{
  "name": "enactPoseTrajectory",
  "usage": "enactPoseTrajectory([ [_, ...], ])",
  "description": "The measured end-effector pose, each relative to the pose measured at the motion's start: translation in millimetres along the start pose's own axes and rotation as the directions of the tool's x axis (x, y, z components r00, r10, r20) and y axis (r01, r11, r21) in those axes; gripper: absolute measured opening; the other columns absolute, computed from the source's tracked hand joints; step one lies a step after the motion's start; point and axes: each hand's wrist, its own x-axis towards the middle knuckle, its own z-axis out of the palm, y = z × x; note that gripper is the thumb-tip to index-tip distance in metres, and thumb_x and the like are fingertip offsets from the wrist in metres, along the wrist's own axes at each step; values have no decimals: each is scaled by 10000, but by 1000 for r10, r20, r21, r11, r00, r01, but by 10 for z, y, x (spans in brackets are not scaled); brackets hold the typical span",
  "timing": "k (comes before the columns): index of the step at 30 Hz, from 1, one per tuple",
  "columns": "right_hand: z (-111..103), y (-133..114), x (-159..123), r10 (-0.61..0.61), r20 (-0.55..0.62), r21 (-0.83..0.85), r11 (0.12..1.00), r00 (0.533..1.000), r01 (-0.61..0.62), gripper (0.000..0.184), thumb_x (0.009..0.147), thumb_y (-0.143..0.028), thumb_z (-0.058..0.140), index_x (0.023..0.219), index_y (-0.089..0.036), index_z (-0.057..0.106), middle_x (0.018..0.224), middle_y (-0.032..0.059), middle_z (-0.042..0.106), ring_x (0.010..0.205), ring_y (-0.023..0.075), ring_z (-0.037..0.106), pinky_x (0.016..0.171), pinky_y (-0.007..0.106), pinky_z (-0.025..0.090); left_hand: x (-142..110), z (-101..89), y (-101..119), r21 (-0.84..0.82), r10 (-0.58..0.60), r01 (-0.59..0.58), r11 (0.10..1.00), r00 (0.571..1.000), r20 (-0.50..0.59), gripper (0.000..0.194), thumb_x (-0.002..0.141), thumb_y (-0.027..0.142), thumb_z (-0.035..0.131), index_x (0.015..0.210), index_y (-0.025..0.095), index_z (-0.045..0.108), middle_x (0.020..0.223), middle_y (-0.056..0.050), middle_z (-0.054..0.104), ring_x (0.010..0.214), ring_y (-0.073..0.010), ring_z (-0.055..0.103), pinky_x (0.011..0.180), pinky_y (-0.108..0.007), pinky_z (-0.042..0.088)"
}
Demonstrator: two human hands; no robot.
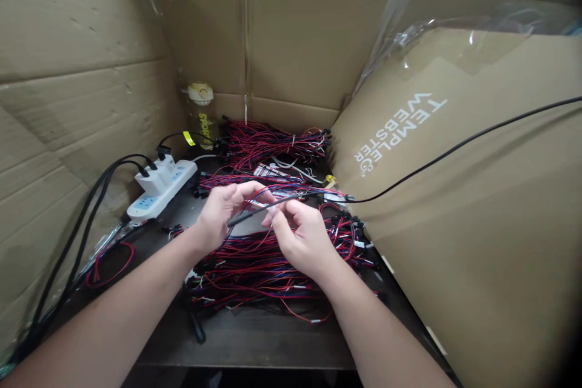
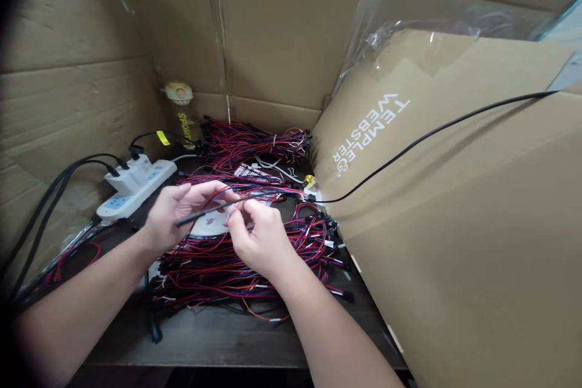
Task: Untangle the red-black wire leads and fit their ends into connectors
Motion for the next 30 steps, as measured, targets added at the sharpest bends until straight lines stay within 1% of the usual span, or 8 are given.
enactPoseTrajectory([
  [2, 23, -6, 0, -10, 48, -54, 998, 999, 12, 242, 950, -190, 530, 743, -179, 656, 715, 33, 707, 645, 152, 651, 637, 273, 508, -14, 2, 45, -70, -68, 69, 995, 997, 21, 650, 912, 706, 374, 1017, 155, 702, 954, -134, 737, 903, -289, 699, 790, -390, 567],
  [6, 77, 27, 5, -52, 102, -61, 996, 993, 58, 190, 850, -148, 543, 668, -200, 560, 637, -8, 600, 591, 134, 545, 579, 258, 417, -59, 34, 113, 431, 7, -18, 902, 1000, 28, 428, 825, 406, 746, 1196, 205, 679, 1132, -81, 739, 1044, -245, 681, 848, -312, 544],
  [10, 103, 59, 11, -60, 108, -62, 996, 992, 67, 179, 825, -151, 540, 661, -208, 494, 637, -18, 534, 605, 127, 492, 575, 253, 363, -85, 68, 110, 631, 88, -88, 771, 996, 31, 393, 822, 321, 768, 1187, 203, 682, 1108, -60, 734, 1002, -222, 672, 805, -297, 542],
  [13, 96, 44, 6, -34, 102, -69, 997, 994, 42, 233, 891, -189, 530, 666, -204, 471, 630, -23, 506, 590, 113, 457, 563, 253, 331, -75, 73, 79, 597, 94, -62, 800, 995, -23, 235, 880, 349, 713, 1034, 171, 730, 994, -62, 748, 856, -196, 676, 731, -292, 543],
  [17, 76, 0, -18, -10, 111, -75, 997, 994, 19, 293, 933, -202, 509, 648, -204, 444, 599, -40, 459, 556, 97, 406, 551, 255, 313, -30, 30, 54, 483, 42, 2, 876, 996, -80, 248, 901, 378, 699, 971, 146, 755, 921, -74, 765, 791, -187, 689, 716, -287, 558],
  [22, 63, -33, -50, -2, 138, -59, 998, 990, 10, 293, 953, -237, 535, 665, -191, 550, 637, -9, 603, 571, 110, 509, 582, 262, 391, 51, -75, 58, 357, -7, 63, 932, 988, -156, 209, 877, 344, 738, 930, 144, 716, 785, -31, 709, 662, -131, 629, 622, -227, 510],
  [26, 52, -33, -61, -5, 102, -39, 999, 995, 9, 281, 970, -260, 557, 703, -188, 611, 666, 7, 651, 605, 128, 574, 623, 276, 454, 76, -81, 51, 59, -65, 71, 996, 994, -93, 349, 899, 457, 728, 794, 160, 575, 645, 34, 509, 536, -78, 476, 521, -188, 421],
  [30, 72, -17, -57, 54, 30, 78, 995, 998, -56, 236, 985, -318, 592, 798, -189, 657, 760, 31, 706, 687, 153, 646, 679, 292, 532, 50, -17, 22, -46, -128, 130, 991, 991, 25, 429, 902, 544, 682, 781, 188, 476, 592, 78, 326, 478, -66, 295, 438, -180, 333],
])
